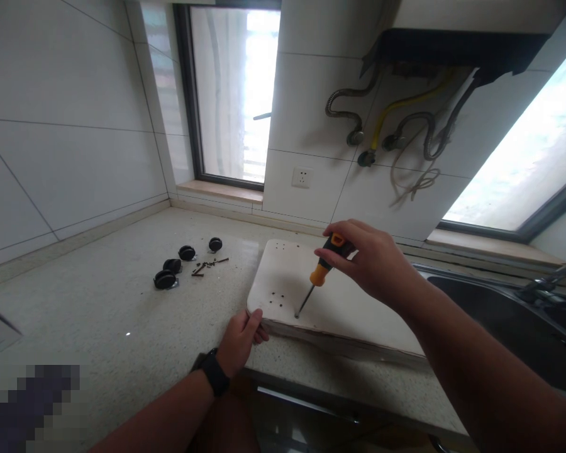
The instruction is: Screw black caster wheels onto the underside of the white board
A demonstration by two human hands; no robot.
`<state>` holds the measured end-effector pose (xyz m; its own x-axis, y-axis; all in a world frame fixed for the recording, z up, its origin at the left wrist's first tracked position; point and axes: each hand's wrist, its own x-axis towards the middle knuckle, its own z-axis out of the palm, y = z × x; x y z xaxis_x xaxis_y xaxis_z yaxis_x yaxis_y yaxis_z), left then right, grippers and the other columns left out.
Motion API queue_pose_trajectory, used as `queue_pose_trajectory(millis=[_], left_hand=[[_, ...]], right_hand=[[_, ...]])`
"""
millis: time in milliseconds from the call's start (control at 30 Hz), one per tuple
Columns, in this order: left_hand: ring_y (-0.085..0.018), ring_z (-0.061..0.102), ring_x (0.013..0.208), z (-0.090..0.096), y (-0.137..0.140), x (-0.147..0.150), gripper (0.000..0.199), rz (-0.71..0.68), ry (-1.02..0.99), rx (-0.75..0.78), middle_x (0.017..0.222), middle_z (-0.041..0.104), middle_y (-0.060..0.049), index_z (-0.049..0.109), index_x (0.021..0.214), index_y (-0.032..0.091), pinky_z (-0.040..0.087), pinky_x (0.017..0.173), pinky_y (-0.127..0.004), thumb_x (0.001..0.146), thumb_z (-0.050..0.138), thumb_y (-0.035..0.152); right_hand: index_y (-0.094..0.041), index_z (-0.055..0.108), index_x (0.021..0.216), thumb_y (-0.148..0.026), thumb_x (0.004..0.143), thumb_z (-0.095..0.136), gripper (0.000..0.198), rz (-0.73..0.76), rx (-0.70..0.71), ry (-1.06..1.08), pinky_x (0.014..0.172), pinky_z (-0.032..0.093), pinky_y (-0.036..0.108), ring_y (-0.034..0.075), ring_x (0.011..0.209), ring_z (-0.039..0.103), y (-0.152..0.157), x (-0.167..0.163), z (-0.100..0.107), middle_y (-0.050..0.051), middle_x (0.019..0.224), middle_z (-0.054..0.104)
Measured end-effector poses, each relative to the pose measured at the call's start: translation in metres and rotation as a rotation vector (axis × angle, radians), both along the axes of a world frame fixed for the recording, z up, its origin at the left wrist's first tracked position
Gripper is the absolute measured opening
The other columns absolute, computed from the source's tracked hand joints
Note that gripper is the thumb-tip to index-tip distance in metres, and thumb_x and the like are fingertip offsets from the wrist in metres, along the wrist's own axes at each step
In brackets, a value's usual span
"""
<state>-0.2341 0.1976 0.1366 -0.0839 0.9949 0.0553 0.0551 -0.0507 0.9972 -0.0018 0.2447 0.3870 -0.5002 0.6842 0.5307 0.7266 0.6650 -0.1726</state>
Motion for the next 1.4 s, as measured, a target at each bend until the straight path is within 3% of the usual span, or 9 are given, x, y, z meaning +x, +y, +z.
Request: queue_pose_trajectory(millis=[100,233,300,500,700,933,1033,1200,1400], left_hand=[[-0.020,0.066,0.059,-0.001,0.001,0.000,0.062,-0.004,-0.007,0.007,0.066,0.074,-0.010,0.063,0.079,0.016,0.051,0.062,-0.032,0.093,0.047,0.074],[-0.019,0.066,0.059,-0.003,0.002,-0.001,0.062,0.001,-0.008,0.013,0.065,0.073,-0.010,0.063,0.076,0.017,0.051,0.061,-0.031,0.093,0.046,0.074],[-0.019,0.066,0.059,-0.003,0.002,0.000,0.062,-0.004,-0.012,0.014,0.065,0.073,-0.010,0.063,0.076,0.017,0.051,0.061,-0.031,0.093,0.047,0.074],[-0.019,0.065,0.059,-0.003,0.002,0.000,0.061,-0.003,-0.003,0.012,0.065,0.073,-0.010,0.063,0.077,0.016,0.051,0.061,-0.032,0.093,0.047,0.073],[-0.019,0.064,0.060,-0.002,0.001,-0.001,0.061,-0.002,0.017,0.005,0.065,0.073,-0.010,0.061,0.077,0.017,0.051,0.063,-0.033,0.094,0.046,0.074],[-0.019,0.064,0.061,0.001,-0.001,0.000,0.062,0.006,0.035,-0.004,0.064,0.072,-0.010,0.061,0.073,0.018,0.051,0.064,-0.034,0.093,0.045,0.074],[-0.019,0.063,0.060,-0.002,0.001,0.000,0.063,0.009,0.026,-0.007,0.064,0.072,-0.009,0.060,0.074,0.018,0.050,0.063,-0.033,0.092,0.044,0.076],[-0.020,0.063,0.061,-0.004,0.002,0.000,0.063,-0.004,0.035,0.003,0.065,0.072,-0.009,0.061,0.076,0.018,0.050,0.064,-0.033,0.093,0.043,0.075],[-0.020,0.063,0.061,0.001,0.000,0.000,0.064,0.009,0.049,-0.004,0.064,0.071,-0.010,0.061,0.073,0.018,0.050,0.064,-0.034,0.093,0.043,0.076]], right_hand=[[-0.020,0.069,0.118,-0.054,0.093,0.063,0.042,-0.072,-0.014,-0.053,0.085,0.058,0.051,0.028,0.090,0.069,0.001,0.003,0.001,0.013,0.109,0.072],[-0.031,0.042,0.153,-0.045,0.100,0.053,0.056,0.233,-0.263,-0.027,0.099,0.057,0.046,0.027,0.122,0.064,0.000,0.016,0.007,0.011,0.148,0.056],[-0.031,0.047,0.149,-0.043,0.099,0.056,0.052,0.300,-0.303,0.016,0.099,0.058,0.044,0.025,0.120,0.066,-0.001,0.016,0.007,0.009,0.142,0.061],[-0.022,0.069,0.124,-0.049,0.087,0.074,0.046,0.013,-0.062,-0.003,0.081,0.061,0.047,0.025,0.081,0.071,-0.005,0.003,0.003,0.010,0.101,0.074],[-0.037,0.030,0.158,-0.036,0.100,0.055,0.062,0.375,-0.337,0.032,0.105,0.056,0.047,0.025,0.129,0.061,-0.007,0.016,0.005,0.009,0.156,0.049],[-0.027,0.056,0.139,-0.040,0.094,0.067,0.048,0.216,-0.250,0.235,0.094,0.062,0.047,0.023,0.097,0.073,-0.002,0.009,-0.018,0.008,0.115,0.071],[-0.030,0.045,0.154,-0.040,0.094,0.066,0.064,0.159,-0.184,0.275,0.095,0.062,0.049,0.023,0.096,0.073,-0.002,0.008,-0.025,0.009,0.122,0.069],[-0.045,0.028,0.160,-0.027,0.101,0.054,0.067,0.425,-0.366,0.258,0.110,0.053,0.049,0.025,0.134,0.059,-0.005,0.017,-0.016,0.004,0.161,0.042],[-0.038,0.055,0.142,-0.030,0.096,0.065,0.048,0.431,-0.361,0.373,0.102,0.059,0.046,0.023,0.119,0.067,-0.002,0.012,-0.021,0.006,0.138,0.062]])
